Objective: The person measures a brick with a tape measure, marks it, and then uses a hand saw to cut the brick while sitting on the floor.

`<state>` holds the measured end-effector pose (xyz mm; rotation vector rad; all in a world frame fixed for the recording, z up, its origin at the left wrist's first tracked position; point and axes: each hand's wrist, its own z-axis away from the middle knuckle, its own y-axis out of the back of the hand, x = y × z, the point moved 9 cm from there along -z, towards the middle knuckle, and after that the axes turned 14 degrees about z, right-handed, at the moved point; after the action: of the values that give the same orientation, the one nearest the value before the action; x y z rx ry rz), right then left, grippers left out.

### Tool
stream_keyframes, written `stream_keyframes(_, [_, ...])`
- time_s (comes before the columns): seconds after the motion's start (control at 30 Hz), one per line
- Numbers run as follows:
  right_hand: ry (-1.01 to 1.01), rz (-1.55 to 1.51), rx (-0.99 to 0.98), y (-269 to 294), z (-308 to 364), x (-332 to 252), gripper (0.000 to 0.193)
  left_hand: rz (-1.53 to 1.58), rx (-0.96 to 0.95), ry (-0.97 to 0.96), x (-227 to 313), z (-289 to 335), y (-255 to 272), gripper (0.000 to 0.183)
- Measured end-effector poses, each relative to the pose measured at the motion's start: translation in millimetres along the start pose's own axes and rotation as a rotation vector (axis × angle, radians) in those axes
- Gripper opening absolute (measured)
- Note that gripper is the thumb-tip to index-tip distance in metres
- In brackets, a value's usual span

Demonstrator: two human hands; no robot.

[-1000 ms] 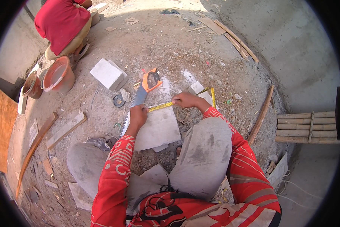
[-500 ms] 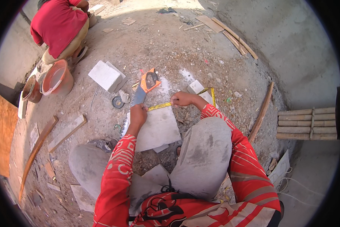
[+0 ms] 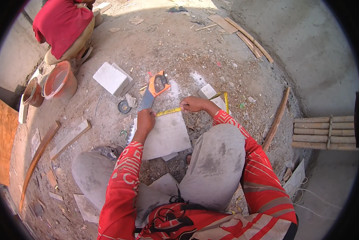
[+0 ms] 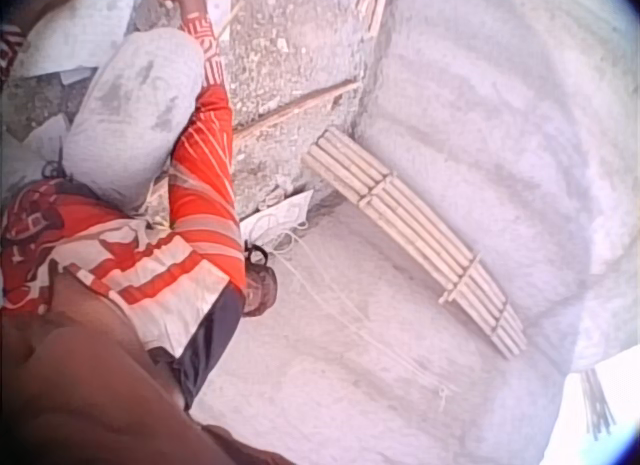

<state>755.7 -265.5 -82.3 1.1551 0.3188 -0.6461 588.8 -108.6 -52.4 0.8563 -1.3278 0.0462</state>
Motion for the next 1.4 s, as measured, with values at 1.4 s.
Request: stream_keyframes(1.4, [-0.014, -0.009, 0.084, -32, 37, -18, 0.02, -0.164, -0.121, -0.101, 9, 34, -12, 0.01])
